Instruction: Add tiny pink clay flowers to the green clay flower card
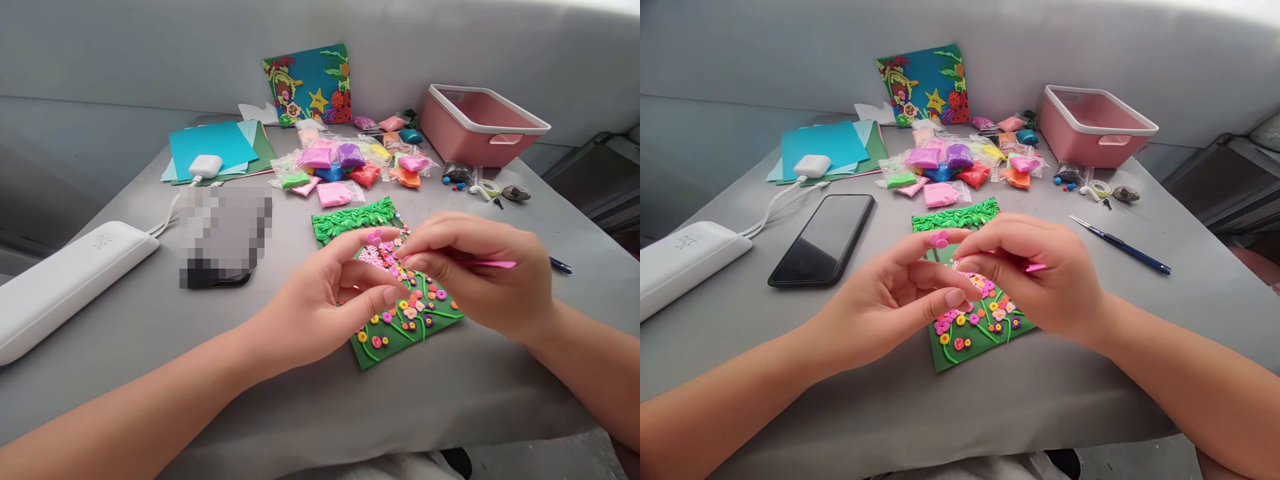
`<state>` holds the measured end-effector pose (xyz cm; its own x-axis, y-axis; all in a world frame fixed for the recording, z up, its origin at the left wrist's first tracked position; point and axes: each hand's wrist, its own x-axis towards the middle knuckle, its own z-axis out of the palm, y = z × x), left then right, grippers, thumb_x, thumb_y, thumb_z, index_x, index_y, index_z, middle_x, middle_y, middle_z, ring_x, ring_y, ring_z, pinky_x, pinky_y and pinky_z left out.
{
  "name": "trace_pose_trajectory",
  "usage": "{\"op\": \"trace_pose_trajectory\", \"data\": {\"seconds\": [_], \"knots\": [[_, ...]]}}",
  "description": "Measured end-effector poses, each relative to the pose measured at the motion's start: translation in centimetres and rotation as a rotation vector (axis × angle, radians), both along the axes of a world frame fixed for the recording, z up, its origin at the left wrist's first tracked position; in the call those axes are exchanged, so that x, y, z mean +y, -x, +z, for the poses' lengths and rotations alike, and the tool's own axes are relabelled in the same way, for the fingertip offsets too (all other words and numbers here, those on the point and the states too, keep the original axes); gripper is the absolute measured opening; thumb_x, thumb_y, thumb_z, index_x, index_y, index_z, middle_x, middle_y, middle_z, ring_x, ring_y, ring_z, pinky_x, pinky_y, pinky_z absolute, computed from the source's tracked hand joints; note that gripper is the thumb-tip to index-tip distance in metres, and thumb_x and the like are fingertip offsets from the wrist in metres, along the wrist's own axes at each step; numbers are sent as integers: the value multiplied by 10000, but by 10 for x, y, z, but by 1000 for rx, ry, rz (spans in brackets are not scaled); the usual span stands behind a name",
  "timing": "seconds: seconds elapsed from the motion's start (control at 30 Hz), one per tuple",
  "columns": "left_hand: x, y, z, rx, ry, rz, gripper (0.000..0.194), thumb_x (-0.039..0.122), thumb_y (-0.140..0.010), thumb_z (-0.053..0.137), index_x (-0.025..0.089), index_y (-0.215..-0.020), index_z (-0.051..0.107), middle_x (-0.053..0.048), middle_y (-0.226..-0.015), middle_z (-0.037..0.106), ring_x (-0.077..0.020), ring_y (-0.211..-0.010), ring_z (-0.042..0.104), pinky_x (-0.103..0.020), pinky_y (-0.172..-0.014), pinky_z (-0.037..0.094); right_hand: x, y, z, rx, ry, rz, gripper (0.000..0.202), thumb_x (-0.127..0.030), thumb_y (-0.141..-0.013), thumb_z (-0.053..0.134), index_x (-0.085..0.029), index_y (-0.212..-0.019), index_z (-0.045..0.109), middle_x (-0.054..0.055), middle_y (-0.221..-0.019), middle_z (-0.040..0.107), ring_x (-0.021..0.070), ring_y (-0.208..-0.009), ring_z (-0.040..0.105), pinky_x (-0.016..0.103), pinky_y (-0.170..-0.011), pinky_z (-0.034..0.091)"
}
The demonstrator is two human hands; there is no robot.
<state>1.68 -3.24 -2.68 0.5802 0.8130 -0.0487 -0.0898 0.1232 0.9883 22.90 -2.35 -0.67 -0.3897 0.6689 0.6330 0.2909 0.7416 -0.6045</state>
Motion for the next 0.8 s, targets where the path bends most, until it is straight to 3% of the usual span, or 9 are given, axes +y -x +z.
{"op": "trace_pose_trajectory", "data": {"seconds": [0.23, 0.33, 0.5, 0.6, 0.8], "knots": [[-3, 1, -2, -25, -114, -45, 540, 270, -956, 728, 259, -1449, 508, -14, -978, 809, -131, -926, 761, -239, -832, 614, 1, -3, 3, 40, 62, 107, 280, -62, -884, 730, -285, -1025, 823, 0, -783, 764, 117, -644, 666, 247, -545, 550], [-3, 1, -2, -17, -139, -40, 546, 251, -950, 727, 230, -1446, 500, -13, -942, 802, -130, -899, 761, -218, -779, 613, 0, -1, 0, 54, 67, 65, 265, -78, -882, 740, -273, -1046, 810, -14, -740, 741, 104, -594, 607, 249, -498, 490], [-4, 1, 0, 16, -168, -28, 570, 192, -934, 725, 213, -1458, 501, -18, -954, 803, -145, -934, 770, -244, -836, 627, 0, 1, -3, 45, 19, -54, 91, -171, -838, 819, -206, -859, 737, -20, -690, 688, 102, -583, 590, 240, -461, 465], [-4, 1, 1, 61, -217, -32, 589, 175, -920, 730, 182, -1463, 502, -29, -937, 810, -158, -938, 779, -259, -871, 627, 0, 0, -4, 25, 8, -106, 189, -186, -821, 834, -212, -766, 654, -28, -638, 633, 109, -576, 586, 240, -455, 476], [-5, 0, 3, 102, -279, -29, 571, 226, -939, 703, 153, -1465, 494, -54, -940, 818, -188, -916, 791, -302, -863, 636, -2, 0, -7, 21, 25, -123, 254, -200, -818, 840, -220, -772, 592, -39, -664, 600, 97, -582, 570, 218, -460, 488]]}}
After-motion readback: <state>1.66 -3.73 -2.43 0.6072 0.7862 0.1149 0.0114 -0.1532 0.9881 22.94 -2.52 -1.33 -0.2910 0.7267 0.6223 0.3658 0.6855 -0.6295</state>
